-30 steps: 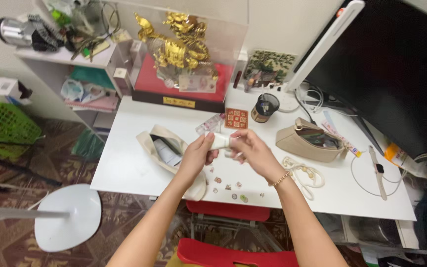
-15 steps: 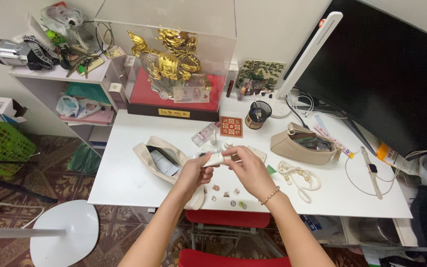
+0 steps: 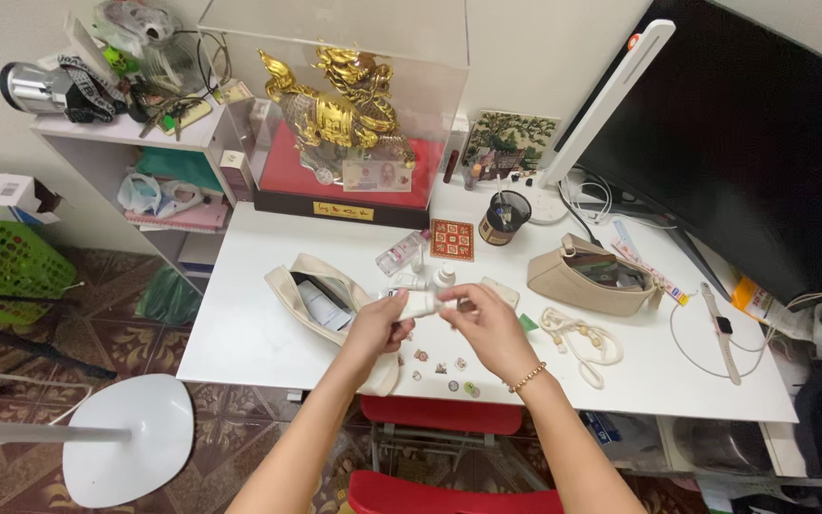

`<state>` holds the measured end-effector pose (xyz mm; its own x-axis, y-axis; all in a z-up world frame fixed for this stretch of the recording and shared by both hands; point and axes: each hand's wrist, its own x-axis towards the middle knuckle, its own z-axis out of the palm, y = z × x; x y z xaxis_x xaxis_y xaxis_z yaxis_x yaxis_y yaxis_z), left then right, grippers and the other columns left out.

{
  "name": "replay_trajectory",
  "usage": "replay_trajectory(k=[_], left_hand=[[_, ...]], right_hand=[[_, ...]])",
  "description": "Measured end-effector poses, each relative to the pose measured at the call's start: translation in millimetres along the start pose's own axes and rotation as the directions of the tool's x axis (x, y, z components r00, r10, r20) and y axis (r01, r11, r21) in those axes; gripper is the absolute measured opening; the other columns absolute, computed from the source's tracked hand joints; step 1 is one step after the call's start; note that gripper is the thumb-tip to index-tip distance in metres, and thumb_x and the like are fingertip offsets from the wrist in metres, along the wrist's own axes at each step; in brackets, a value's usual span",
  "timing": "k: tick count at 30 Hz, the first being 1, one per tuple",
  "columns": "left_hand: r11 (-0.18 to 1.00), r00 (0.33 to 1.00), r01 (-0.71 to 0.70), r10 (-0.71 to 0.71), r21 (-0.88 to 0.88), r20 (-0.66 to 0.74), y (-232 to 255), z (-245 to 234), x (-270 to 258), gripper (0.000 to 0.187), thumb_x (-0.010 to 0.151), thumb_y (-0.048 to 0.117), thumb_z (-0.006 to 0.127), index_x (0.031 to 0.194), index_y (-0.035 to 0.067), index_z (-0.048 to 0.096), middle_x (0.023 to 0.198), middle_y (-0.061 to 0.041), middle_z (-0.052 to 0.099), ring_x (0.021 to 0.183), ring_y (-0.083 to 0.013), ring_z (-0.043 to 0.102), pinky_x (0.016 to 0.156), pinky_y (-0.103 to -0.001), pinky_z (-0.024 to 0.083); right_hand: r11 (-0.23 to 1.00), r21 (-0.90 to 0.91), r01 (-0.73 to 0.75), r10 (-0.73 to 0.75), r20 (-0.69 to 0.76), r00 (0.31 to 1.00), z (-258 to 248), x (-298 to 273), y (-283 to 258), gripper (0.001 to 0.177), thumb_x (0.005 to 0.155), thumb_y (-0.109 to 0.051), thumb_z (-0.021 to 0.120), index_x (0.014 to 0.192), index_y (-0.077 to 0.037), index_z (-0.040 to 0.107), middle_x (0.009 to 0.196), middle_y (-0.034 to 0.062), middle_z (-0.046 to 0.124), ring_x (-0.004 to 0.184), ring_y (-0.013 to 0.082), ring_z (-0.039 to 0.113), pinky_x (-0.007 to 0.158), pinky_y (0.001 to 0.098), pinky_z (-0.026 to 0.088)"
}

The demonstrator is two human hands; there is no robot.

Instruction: The person packs a beige handbag with daily essentials, including small bottles, a green packet, a white tube, and a pink bottle. They place each item into the bag, then close it and set it aside.

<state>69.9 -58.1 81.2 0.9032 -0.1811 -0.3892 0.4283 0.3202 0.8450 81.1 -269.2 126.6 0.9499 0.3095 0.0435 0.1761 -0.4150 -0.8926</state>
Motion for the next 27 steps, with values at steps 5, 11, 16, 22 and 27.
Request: replay_trajectory(k=[5, 11, 16, 22, 27], left_hand=[[0.954, 0.981, 0.153, -0.117, -0.259, 0.152, 3, -6, -5, 0.039, 0.105, 0.042, 0.046, 0.104, 0.006, 0.062, 0.065, 0.007, 0.041, 0.053, -0.0034, 0.03, 0.044, -0.02, 0.025], [0.904, 0.955, 0.215, -0.114, -0.369, 0.275, 3, -6, -8, 0.035, 0.107, 0.043, 0.047, 0.103, 0.01, 0.056, 0.066, 0.007, 0.039, 0.054, -0.0033, 0.03, 0.044, -0.018, 0.023], [0.974, 0.986, 0.083, -0.049, -0.211, 0.162, 2, -1, -6, 0.035, 0.106, 0.044, 0.049, 0.099, 0.01, 0.056, 0.066, 0.005, 0.046, 0.053, -0.0036, 0.032, 0.046, -0.02, 0.027], [0.989, 0.996, -0.088, 0.088, 0.121, 0.01, 0, 0, -2, 0.036, 0.105, 0.042, 0.05, 0.097, 0.009, 0.063, 0.066, 0.005, 0.057, 0.051, -0.0019, 0.038, 0.047, -0.021, 0.031], [0.941, 0.97, -0.243, 0.237, 0.235, 0.053, -6, 5, 8, 0.036, 0.106, 0.039, 0.049, 0.099, 0.008, 0.064, 0.067, 0.004, 0.059, 0.052, -0.0021, 0.044, 0.048, -0.021, 0.037]], right_hand=[[0.924, 0.323, -0.205, 0.211, 0.016, 0.977, -10, 1, -26, 0.032, 0.085, -0.005, 0.075, 0.117, -0.002, 0.069, 0.109, 0.0068, 0.074, 0.095, 0.0117, 0.067, 0.084, 0.0267, 0.055], [0.811, 0.541, -0.222, 0.215, 0.077, 0.974, -7, -3, -40, 0.032, 0.084, -0.002, 0.075, 0.115, -0.001, 0.066, 0.112, 0.0056, 0.074, 0.103, 0.0113, 0.069, 0.093, 0.0266, 0.056], [0.953, 0.297, -0.063, 0.084, -0.057, 0.995, 3, -6, -36, 0.031, 0.083, -0.003, 0.079, 0.113, -0.001, 0.073, 0.108, 0.0093, 0.075, 0.096, 0.0125, 0.072, 0.086, 0.027, 0.06], [0.966, 0.133, -0.219, 0.224, -0.02, 0.974, -1, -1, -23, 0.032, 0.087, -0.013, 0.077, 0.117, -0.003, 0.076, 0.09, 0.0101, 0.079, 0.082, 0.0134, 0.074, 0.076, 0.0246, 0.058], [0.716, 0.577, -0.392, 0.414, 0.101, 0.905, 0, 6, -14, 0.028, 0.095, -0.028, 0.064, 0.11, -0.005, 0.068, 0.075, 0.0083, 0.073, 0.064, 0.0136, 0.069, 0.06, 0.0246, 0.055]])
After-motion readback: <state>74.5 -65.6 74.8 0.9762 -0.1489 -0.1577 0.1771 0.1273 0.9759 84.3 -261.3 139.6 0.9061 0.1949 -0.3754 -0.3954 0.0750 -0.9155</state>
